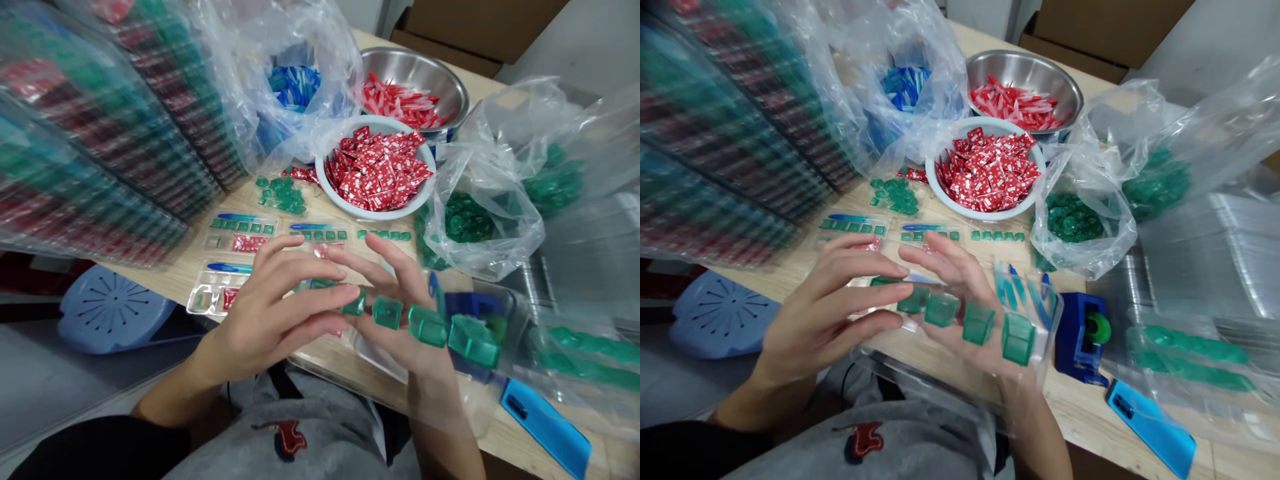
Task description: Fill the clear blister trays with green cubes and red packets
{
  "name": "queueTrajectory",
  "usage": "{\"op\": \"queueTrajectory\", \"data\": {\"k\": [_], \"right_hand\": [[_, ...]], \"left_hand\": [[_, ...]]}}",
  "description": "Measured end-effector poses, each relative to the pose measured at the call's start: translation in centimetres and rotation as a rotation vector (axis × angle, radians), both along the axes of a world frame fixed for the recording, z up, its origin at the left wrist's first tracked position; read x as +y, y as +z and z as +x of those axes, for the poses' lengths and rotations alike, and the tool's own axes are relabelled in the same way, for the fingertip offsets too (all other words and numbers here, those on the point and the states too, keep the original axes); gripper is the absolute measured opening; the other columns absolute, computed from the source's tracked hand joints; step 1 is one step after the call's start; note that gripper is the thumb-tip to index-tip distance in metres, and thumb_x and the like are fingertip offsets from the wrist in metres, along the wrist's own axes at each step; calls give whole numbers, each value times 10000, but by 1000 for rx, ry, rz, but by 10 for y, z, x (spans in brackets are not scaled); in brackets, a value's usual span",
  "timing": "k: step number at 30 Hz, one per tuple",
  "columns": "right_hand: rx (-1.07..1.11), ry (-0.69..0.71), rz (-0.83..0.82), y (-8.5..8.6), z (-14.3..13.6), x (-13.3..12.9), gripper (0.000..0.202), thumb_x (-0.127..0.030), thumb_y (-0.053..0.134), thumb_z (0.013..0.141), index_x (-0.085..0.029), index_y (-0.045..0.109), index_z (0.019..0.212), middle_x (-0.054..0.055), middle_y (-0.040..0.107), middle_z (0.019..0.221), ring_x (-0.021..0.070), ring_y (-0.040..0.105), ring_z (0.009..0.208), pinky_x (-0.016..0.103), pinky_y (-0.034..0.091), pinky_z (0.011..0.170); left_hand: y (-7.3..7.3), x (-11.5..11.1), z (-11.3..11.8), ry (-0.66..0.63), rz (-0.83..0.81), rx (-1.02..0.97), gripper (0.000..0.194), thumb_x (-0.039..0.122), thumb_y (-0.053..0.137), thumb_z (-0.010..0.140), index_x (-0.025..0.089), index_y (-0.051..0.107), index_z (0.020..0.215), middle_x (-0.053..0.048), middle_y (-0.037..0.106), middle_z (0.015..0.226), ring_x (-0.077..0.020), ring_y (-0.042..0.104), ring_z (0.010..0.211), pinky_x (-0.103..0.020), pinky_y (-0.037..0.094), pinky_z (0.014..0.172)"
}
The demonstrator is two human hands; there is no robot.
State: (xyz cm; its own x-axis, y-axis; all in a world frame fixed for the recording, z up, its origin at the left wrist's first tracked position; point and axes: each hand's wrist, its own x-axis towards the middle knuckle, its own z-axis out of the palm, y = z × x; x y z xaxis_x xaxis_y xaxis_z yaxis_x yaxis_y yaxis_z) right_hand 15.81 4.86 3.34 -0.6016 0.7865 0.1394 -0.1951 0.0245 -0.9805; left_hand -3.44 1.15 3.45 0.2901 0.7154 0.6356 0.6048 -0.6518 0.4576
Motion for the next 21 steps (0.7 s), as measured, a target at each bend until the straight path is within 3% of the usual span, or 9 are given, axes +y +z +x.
{"op": "queueTrajectory", "data": {"k": [7,10,13,17,21], "right_hand": [[-19,-88,32,0,3,-16,580,-226,682,879,-482,454,1346,-18,570,1423,255,615,1241,463,613,905],[-19,-146,-23,-1,5,-20,444,-319,673,884,-474,521,1271,-13,572,1421,275,657,1171,480,627,854],[17,-119,-58,-4,7,-20,428,-376,719,835,-483,546,1212,-21,585,1402,276,701,1073,449,642,771],[-12,-112,-85,-10,6,-12,461,-395,738,808,-454,532,1215,-4,548,1433,266,697,1062,431,633,766],[-171,-211,78,-22,5,5,409,-296,733,810,-336,573,1183,40,572,1351,226,643,1097,445,544,954]], "left_hand": [[-1,-4,3,15,-23,-38,251,107,577,917,240,605,1129,-44,665,1096,-181,609,1078,-377,502,987],[-10,-3,6,-30,8,-253,487,159,627,906,260,485,1360,-56,656,1169,-176,618,1112,-366,519,1006],[-16,-4,8,-43,20,-355,683,193,681,877,297,358,1470,-71,612,1264,-201,602,1181,-406,528,1029],[-21,-6,13,-91,-99,-463,821,82,691,837,408,309,1486,-43,604,1291,-186,631,1147,-405,533,1025],[-35,-4,19,-112,-437,-776,597,159,686,867,397,484,1377,-8,650,1242,-166,657,1099,-320,557,960]]}}
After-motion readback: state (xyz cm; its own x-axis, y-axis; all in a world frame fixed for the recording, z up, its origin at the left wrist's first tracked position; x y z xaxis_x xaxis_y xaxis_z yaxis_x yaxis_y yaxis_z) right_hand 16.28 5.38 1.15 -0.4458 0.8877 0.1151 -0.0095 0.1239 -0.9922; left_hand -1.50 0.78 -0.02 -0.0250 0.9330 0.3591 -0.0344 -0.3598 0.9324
